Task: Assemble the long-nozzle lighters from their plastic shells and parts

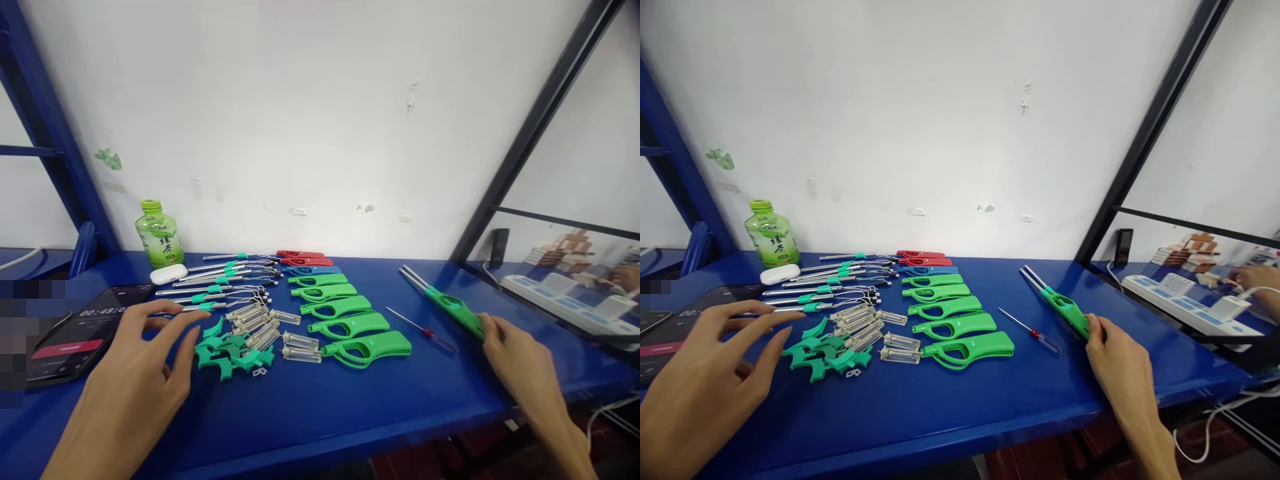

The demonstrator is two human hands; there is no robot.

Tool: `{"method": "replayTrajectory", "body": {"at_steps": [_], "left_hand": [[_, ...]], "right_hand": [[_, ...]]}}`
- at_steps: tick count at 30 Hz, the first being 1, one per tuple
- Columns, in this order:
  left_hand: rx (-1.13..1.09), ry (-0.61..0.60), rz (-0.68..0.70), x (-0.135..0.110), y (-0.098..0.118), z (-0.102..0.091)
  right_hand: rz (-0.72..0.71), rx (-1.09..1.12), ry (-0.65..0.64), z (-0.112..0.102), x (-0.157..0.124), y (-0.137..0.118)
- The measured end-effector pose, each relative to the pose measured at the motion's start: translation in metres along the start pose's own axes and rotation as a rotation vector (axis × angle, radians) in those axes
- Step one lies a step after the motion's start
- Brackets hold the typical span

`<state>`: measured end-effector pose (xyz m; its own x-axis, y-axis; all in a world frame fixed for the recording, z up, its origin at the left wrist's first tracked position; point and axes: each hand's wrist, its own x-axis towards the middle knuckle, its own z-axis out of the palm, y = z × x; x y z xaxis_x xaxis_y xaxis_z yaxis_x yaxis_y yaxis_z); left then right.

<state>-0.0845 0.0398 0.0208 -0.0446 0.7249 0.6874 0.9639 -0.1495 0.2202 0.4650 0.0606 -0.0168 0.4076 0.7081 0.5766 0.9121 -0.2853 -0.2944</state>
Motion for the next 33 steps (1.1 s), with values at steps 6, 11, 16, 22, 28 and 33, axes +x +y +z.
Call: {"method": "replayTrajectory", "body": {"at_steps": [6, 11, 16, 22, 28, 33], "left_hand": [[-0.019, -0.091, 0.022, 0.002, -0.009, 0.004], [-0.034, -0.095, 0.025, 0.000, -0.008, 0.005], [-0.027, -0.083, 0.035, 0.001, -0.006, 0.001], [-0.031, -0.082, 0.083, -0.003, -0.010, 0.005], [-0.005, -0.008, 0.092, -0.007, -0.014, 0.007], [-0.058, 0.061, 0.149, -0.008, -0.007, 0.005]], "right_hand": [[0.004, -0.138, -0.049, -0.001, 0.002, -0.001], [-0.016, -0.170, -0.080, -0.008, 0.005, -0.004], [-0.057, -0.106, 0.004, -0.032, -0.007, -0.028], [-0.573, 0.404, -0.415, -0.061, -0.034, -0.098], [-0.631, 0.481, -0.556, -0.048, -0.038, -0.124], [-0.585, 0.548, -0.688, -0.047, -0.037, -0.111]]}}
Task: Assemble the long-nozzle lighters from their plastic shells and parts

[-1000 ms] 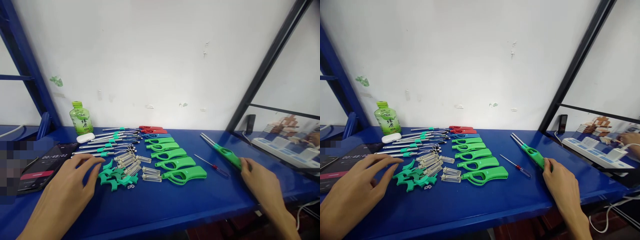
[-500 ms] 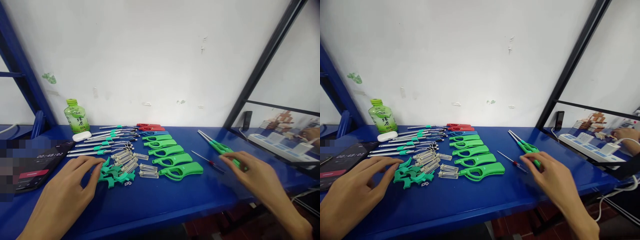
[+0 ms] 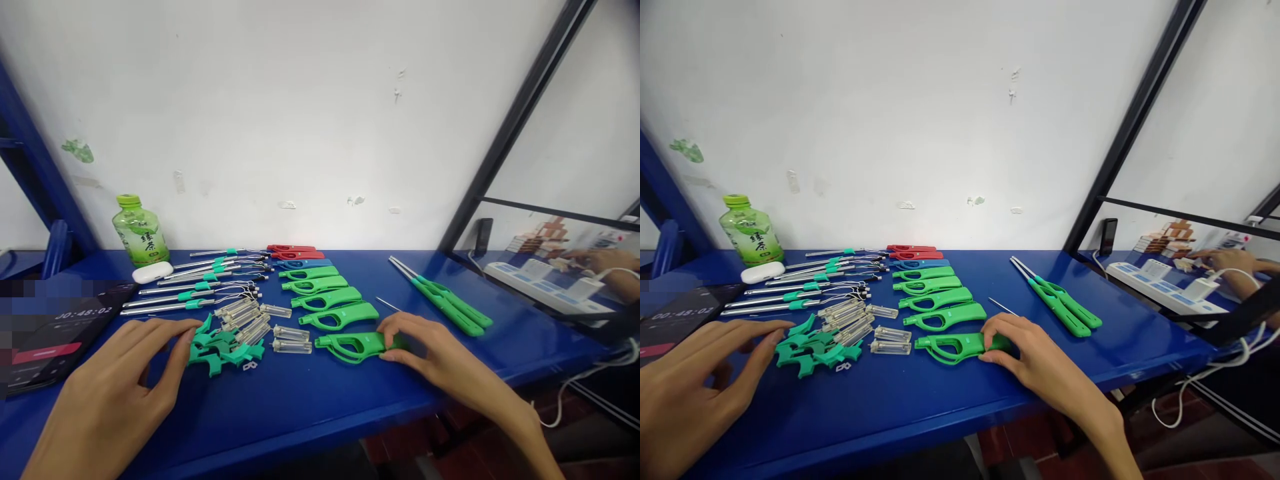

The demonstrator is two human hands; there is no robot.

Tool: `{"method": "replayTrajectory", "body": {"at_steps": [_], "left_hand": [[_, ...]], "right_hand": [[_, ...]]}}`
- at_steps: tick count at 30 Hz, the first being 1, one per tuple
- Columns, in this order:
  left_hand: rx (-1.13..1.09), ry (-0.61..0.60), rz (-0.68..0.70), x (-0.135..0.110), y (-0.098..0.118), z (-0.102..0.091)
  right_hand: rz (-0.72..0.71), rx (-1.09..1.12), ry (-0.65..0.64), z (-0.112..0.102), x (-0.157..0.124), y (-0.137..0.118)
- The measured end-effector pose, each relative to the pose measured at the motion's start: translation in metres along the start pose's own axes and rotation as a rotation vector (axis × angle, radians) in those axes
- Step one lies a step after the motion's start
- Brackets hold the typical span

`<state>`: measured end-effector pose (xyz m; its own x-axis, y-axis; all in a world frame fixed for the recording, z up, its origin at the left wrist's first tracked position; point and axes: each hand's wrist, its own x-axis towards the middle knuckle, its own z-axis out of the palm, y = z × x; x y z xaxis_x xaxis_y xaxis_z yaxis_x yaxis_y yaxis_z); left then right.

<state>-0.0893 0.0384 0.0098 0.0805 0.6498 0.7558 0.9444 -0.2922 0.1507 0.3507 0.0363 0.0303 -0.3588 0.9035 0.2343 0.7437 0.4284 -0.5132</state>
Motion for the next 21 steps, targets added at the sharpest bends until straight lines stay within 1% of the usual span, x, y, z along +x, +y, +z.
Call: {"method": "replayTrajectory", "body": {"at_steps": [3, 6, 9, 11, 13, 16, 19, 21], "left_hand": [[-0.020, -0.006, 0.026, 0.000, 0.003, -0.002], [-0.025, -0.021, 0.045, 0.000, 0.005, -0.002], [-0.016, -0.014, 0.073, 0.000, 0.006, -0.003], [-0.005, -0.016, 0.084, 0.001, 0.006, -0.004], [-0.009, -0.024, 0.091, 0.002, 0.006, -0.004], [-0.033, -0.040, 0.076, 0.001, 0.005, -0.004], [-0.044, -0.037, 0.064, 0.001, 0.001, -0.003], [-0.031, -0.028, 0.054, 0.003, -0.005, -0.002]], "right_hand": [[0.065, 0.081, -0.038, -0.003, -0.009, 0.000], [0.102, 0.130, -0.076, -0.002, -0.013, -0.008], [0.053, 0.183, -0.135, 0.005, -0.009, -0.020], [0.001, 0.214, -0.142, 0.012, -0.003, -0.027], [-0.046, 0.247, -0.113, 0.020, 0.003, -0.032], [-0.082, 0.281, -0.007, 0.024, 0.009, -0.033], [-0.084, 0.241, 0.113, 0.017, 0.007, -0.022], [-0.044, 0.183, 0.159, 0.007, 0.000, -0.009]]}}
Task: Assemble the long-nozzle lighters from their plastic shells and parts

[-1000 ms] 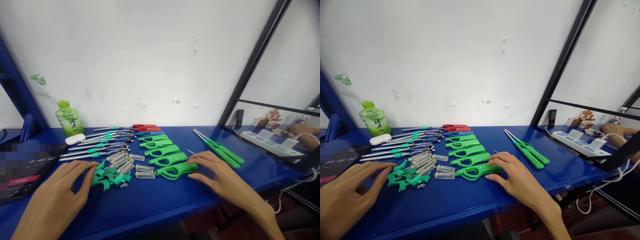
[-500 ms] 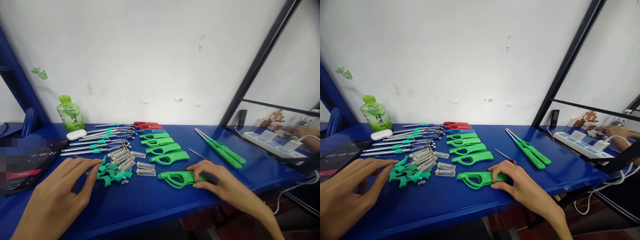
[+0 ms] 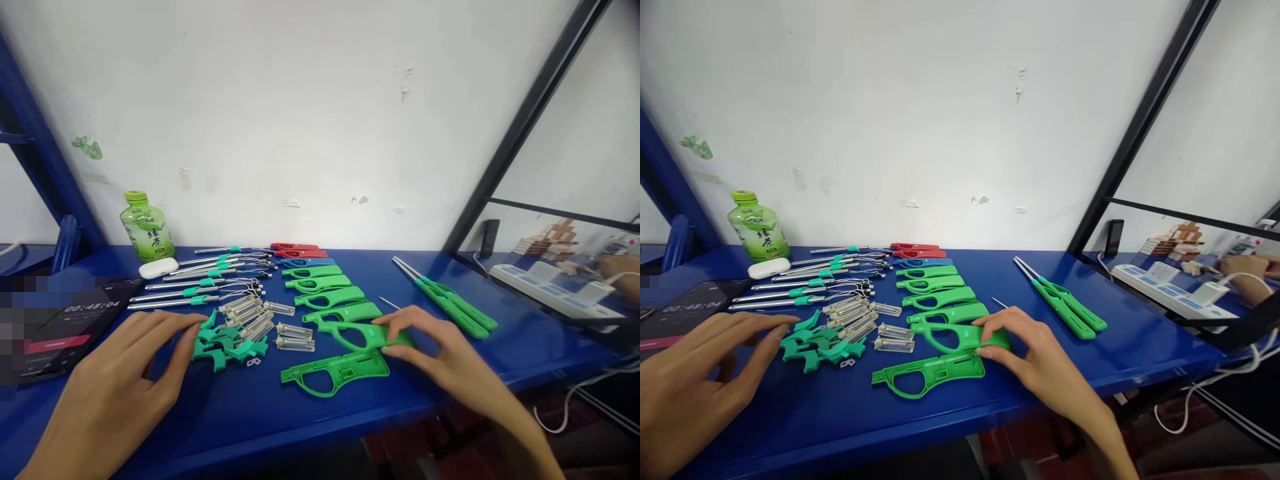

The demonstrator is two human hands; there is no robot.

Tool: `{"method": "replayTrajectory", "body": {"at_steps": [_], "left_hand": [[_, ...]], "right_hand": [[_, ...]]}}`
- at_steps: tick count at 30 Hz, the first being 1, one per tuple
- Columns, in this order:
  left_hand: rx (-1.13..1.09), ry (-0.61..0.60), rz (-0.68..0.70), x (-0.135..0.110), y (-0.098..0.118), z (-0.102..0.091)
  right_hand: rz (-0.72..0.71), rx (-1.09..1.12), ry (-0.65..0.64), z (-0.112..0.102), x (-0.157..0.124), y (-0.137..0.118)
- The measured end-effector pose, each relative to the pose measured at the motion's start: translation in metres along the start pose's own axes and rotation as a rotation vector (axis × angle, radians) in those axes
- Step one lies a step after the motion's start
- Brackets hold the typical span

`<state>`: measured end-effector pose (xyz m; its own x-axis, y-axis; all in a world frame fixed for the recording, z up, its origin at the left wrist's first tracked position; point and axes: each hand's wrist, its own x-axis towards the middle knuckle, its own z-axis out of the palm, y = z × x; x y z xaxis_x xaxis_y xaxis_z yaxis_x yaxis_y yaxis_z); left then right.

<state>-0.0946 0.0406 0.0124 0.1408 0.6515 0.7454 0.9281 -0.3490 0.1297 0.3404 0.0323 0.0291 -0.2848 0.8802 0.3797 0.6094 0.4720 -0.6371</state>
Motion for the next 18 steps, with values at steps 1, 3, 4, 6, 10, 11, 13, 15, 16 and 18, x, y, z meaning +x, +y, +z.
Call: {"method": "replayTrajectory", "body": {"at_steps": [1, 3, 4, 6, 10, 11, 13, 15, 16, 18], "left_hand": [[0.015, -0.003, -0.012, 0.002, -0.004, 0.000], [0.060, -0.055, -0.044, 0.010, -0.014, -0.003], [0.083, -0.095, -0.057, 0.016, -0.020, -0.004], [0.128, -0.202, -0.078, 0.029, -0.030, -0.007], [0.220, -0.384, -0.057, 0.054, -0.046, -0.005], [0.244, -0.423, -0.043, 0.058, -0.049, -0.003], [0.290, -0.490, -0.010, 0.065, -0.052, 0.002], [0.326, -0.545, 0.025, 0.069, -0.055, 0.008], [0.338, -0.569, 0.045, 0.070, -0.055, 0.010], [0.349, -0.607, 0.091, 0.073, -0.055, 0.015]], "right_hand": [[0.023, -0.033, 0.017, -0.008, -0.004, 0.007], [0.047, -0.110, 0.047, -0.023, -0.011, 0.023], [0.057, -0.149, 0.052, -0.030, -0.015, 0.031], [0.067, -0.219, 0.062, -0.039, -0.020, 0.047], [0.051, -0.264, 0.031, -0.044, -0.022, 0.067], [0.045, -0.266, 0.018, -0.043, -0.022, 0.068], [0.025, -0.285, 0.026, -0.040, -0.020, 0.063], [-0.008, -0.309, 0.079, -0.034, -0.018, 0.050], [-0.033, -0.308, 0.103, -0.030, -0.017, 0.041], [-0.082, -0.272, 0.094, -0.019, -0.014, 0.020]]}}
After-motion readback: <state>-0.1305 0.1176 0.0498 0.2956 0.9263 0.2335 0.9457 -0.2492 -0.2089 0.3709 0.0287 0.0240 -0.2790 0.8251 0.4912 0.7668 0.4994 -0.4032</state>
